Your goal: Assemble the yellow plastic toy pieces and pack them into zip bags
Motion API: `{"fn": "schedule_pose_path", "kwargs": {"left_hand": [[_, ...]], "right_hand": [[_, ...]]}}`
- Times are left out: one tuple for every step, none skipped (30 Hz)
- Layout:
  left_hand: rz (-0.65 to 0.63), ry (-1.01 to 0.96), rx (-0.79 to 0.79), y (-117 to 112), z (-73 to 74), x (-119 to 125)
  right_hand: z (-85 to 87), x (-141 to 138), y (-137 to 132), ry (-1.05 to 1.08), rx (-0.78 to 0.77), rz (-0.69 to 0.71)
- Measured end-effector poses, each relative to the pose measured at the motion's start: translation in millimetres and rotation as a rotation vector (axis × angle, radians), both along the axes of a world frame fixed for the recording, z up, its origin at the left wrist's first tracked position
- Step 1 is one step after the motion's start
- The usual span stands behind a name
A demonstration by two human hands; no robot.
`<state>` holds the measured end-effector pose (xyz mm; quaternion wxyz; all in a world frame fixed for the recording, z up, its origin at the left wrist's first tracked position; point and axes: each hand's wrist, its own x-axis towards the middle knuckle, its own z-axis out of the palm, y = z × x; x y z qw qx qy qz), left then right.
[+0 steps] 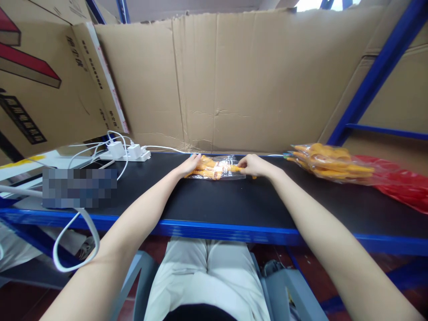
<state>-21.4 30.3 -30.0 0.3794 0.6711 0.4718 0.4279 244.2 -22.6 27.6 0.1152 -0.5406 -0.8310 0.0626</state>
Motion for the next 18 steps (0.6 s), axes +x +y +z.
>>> {"fn": "schedule_pose_path", "kwargs": {"left_hand": [[0.017, 0.015, 0.005, 0, 0.6, 0], [0.038, 0.037, 0.018, -1, 1.2, -1], [0.05, 0.053, 0.03, -1, 1.7, -2], [0.053, 0.061, 0.038, -1, 2.0, -3], [0.05, 0.06, 0.042, 0, 2.3, -3], [0.043, 0.052, 0.041, 0, 2.5, -3], [0.031, 0.041, 0.032, 0, 2.7, -2], [0.018, 0.026, 0.014, -1, 3.1, -1], [0.004, 0.011, -0.008, -2, 3.6, 0], [-0.011, -0.004, -0.031, -4, 4.2, 2], [-0.027, -0.019, -0.054, -6, 5.0, 4], [-0.043, -0.034, -0.073, -8, 5.9, 6], [-0.055, -0.049, -0.088, -10, 6.7, 8], [-0.066, -0.065, -0.1, -11, 7.3, 9], [-0.074, -0.085, -0.111, -12, 7.6, 10], [-0.08, -0.106, -0.121, -13, 7.7, 11], [-0.086, -0.128, -0.13, -12, 7.4, 12], [-0.091, -0.151, -0.137, -12, 6.9, 12]], "right_hand": [[0.8, 0, 0, 0.033, -0.009, 0.002], [1.9, 2, -1, 0.066, -0.022, -0.005], [2.8, 4, 0, 0.101, -0.039, -0.014], [3.5, 6, 0, 0.137, -0.057, -0.019], [3.6, 7, 2, 0.171, -0.073, -0.016], [3.0, 8, 3, 0.202, -0.083, -0.007], [1.9, 9, 4, 0.226, -0.086, 0.01], [0.2, 8, 5, 0.241, -0.086, 0.03], [-1.8, 6, 5, 0.25, -0.082, 0.049], [-3.9, 4, 6, 0.257, -0.078, 0.066], [-6.0, 1, 6, 0.265, -0.077, 0.083], [-7.9, -1, 6, 0.277, -0.083, 0.099], [-9.5, -4, 6, 0.296, -0.095, 0.113], [-10.8, -5, 6, 0.321, -0.109, 0.126], [-11.8, -6, 6, 0.349, -0.123, 0.139], [-12.5, -7, 6, 0.373, -0.135, 0.152], [-13.0, -7, 6, 0.393, -0.146, 0.159], [-13.2, -8, 6, 0.405, -0.154, 0.163]]}}
